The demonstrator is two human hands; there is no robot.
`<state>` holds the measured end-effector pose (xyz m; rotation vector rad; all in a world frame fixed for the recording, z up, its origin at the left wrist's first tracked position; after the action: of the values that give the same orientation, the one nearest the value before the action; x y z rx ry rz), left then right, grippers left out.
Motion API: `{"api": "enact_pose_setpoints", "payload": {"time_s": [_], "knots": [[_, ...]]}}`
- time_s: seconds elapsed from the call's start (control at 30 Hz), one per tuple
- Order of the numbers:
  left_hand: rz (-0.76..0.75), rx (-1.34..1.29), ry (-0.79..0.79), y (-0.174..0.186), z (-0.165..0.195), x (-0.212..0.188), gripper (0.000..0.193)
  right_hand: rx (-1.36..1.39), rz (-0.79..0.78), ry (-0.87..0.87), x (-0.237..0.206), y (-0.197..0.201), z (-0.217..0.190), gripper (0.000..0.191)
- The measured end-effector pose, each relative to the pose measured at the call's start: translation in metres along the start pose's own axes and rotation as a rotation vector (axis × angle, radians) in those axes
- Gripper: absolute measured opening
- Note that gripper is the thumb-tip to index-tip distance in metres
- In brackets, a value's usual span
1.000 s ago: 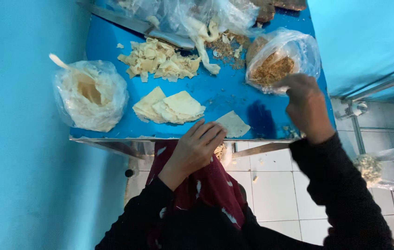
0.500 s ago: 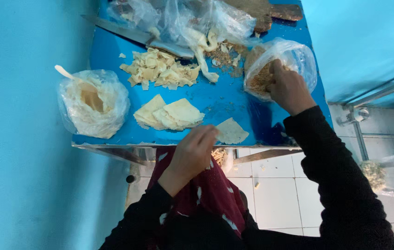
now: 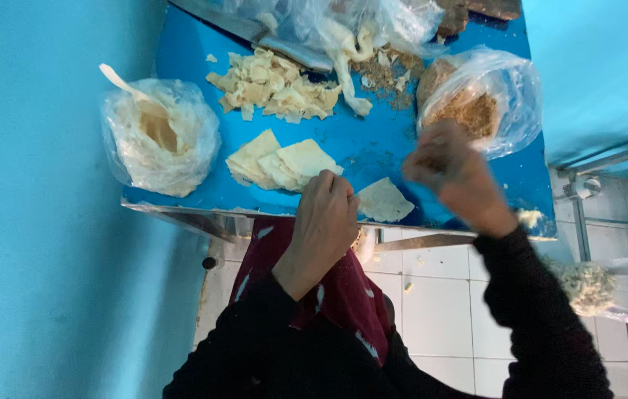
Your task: The person works with pale dough sheets at a blue table. They tear and fold pieces of dough, press a round dough piece flat by hand on a wooden board, cut it with a knife, and then fold and shape the cut pieces by hand, setting finished folded pieces on the table.
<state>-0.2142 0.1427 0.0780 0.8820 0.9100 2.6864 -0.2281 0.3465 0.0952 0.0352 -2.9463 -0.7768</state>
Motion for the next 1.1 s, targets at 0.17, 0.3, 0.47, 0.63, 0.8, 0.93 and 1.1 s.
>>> {"api": "enact_pose_setpoints", "payload": {"time_s": [0.17,0.3,0.47,0.63,0.8,0.93,1.1], "knots": [[-0.071,0.087,0.023,-0.008,-0.002,0.002,0.016,-0.301,0.047,0.225,-0.032,-0.060,-0.033,0.033],[-0.099,0.143,0.027,-0.011,-0.003,0.004,0.017,-0.688,0.086,0.420,-0.060,-0.068,-0.051,0.034],[-0.108,0.173,0.019,-0.012,-0.002,0.003,0.017,-0.716,0.215,0.498,-0.090,-0.051,-0.061,0.048],[-0.085,0.173,0.020,-0.012,0.004,0.001,0.017,-0.502,0.233,0.169,-0.071,-0.034,-0.030,0.048],[-0.071,-0.109,0.035,-0.011,0.009,-0.002,0.017,-0.592,0.175,0.194,-0.063,-0.039,-0.037,0.052],[-0.084,-0.289,0.010,-0.011,0.013,-0.009,0.021,-0.452,0.127,0.149,-0.062,-0.035,-0.038,0.057],[-0.081,-0.218,-0.093,-0.011,0.021,-0.017,0.036,-0.335,0.066,0.186,-0.057,-0.038,-0.041,0.056]]}}
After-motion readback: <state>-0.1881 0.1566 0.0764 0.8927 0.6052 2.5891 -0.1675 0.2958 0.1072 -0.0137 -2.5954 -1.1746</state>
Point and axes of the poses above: each hand's wrist, its own x-axis towards the middle knuckle, its own y-axis out of the back of the hand, z = x × y, the point moved 10 cm from there along x, towards the middle knuckle
